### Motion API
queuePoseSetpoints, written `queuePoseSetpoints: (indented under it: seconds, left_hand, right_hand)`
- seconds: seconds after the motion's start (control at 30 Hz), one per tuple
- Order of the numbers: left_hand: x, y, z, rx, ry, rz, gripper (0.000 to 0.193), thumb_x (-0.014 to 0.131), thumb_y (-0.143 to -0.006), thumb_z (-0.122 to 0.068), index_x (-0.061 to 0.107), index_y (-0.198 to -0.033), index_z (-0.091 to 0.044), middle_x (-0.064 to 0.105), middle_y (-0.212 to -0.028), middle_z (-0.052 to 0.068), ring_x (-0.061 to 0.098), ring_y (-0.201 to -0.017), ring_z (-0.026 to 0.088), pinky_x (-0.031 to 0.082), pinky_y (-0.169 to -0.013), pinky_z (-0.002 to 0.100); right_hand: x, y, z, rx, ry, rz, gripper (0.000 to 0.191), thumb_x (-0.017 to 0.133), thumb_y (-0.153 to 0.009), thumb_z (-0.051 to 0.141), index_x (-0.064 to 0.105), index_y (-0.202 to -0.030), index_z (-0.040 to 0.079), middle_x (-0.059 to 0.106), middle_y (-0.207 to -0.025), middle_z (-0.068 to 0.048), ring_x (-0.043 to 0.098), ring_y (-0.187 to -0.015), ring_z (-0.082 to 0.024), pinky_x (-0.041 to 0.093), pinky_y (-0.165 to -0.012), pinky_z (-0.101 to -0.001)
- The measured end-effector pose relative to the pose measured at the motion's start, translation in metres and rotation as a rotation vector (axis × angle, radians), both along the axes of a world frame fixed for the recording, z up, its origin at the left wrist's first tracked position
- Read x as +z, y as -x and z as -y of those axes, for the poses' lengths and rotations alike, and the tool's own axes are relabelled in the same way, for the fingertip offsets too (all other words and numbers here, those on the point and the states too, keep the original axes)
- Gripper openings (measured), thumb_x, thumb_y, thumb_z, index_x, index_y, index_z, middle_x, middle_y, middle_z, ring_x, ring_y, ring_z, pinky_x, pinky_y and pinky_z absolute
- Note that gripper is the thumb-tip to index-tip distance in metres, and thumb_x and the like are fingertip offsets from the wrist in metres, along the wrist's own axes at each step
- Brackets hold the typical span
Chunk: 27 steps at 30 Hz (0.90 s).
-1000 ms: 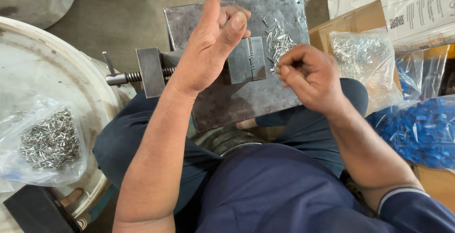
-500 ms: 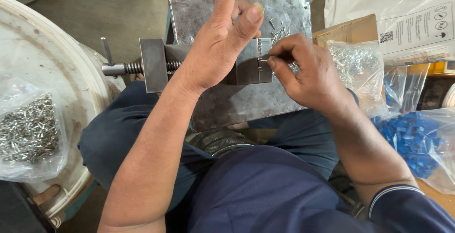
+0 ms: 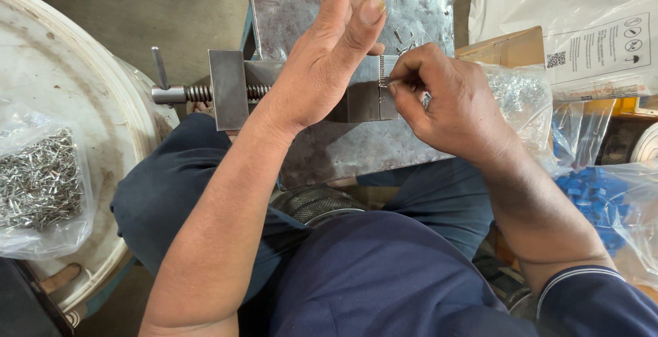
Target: The person sits on the floor and uses a metal press tool to assemble small metal fasteners. They pick up individual pieces, place them into the press, and operate the handle to secure them before moving the finished items aside.
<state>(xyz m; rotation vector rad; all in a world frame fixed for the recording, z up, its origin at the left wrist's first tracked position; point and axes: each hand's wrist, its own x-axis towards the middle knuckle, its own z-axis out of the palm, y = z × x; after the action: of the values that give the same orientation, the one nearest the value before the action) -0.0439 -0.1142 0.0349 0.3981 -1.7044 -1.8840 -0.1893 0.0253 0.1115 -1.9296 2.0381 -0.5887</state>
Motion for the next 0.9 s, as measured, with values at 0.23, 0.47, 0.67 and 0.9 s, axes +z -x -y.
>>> queuePoseSetpoints:
  seconds: [0.23,0.47,0.67,0.9]
  left_hand:
    - [0.003,0.0,0.0,0.011,0.013,0.045,0.102,0.028,-0.094,-0.09,0.021,-0.165,-0.018,0.066,-0.133,0.01,0.075,-0.112,0.025,0.052,-0.103,0.051]
    - [0.006,-0.002,0.002,-0.025,0.004,-0.058,0.104,0.031,-0.098,-0.09,0.008,-0.167,-0.015,0.064,-0.121,0.008,0.075,-0.113,0.026,0.056,-0.103,0.043]
    - [0.0,-0.001,0.002,-0.01,0.049,-0.054,0.103,0.031,-0.1,-0.089,0.009,-0.167,-0.014,0.063,-0.126,0.007,0.075,-0.11,0.021,0.056,-0.102,0.042]
    - [-0.01,0.003,0.004,0.019,0.092,-0.011,0.101,0.031,-0.098,-0.09,0.017,-0.166,-0.016,0.072,-0.11,0.009,0.076,-0.1,0.02,0.061,-0.092,0.041]
  right_hand:
    - [-0.002,-0.001,-0.001,-0.024,0.002,0.016,0.019,0.071,-0.1,0.004,0.056,-0.11,0.002,0.071,-0.091,-0.011,0.074,-0.08,-0.02,0.058,-0.07,-0.032]
    - [0.014,-0.002,-0.006,0.053,-0.03,-0.016,0.019,0.072,-0.099,0.005,0.056,-0.11,0.002,0.071,-0.095,-0.01,0.074,-0.085,-0.023,0.058,-0.074,-0.0338]
    - [0.028,-0.011,-0.002,0.198,-0.06,-0.231,0.018,0.073,-0.095,0.004,0.06,-0.106,0.004,0.067,-0.088,-0.011,0.068,-0.078,-0.032,0.052,-0.065,-0.0415]
    - [0.033,-0.018,0.006,0.288,-0.099,-0.297,0.017,0.072,-0.094,0.006,0.058,-0.106,0.004,0.062,-0.084,-0.011,0.065,-0.077,-0.032,0.051,-0.066,-0.043]
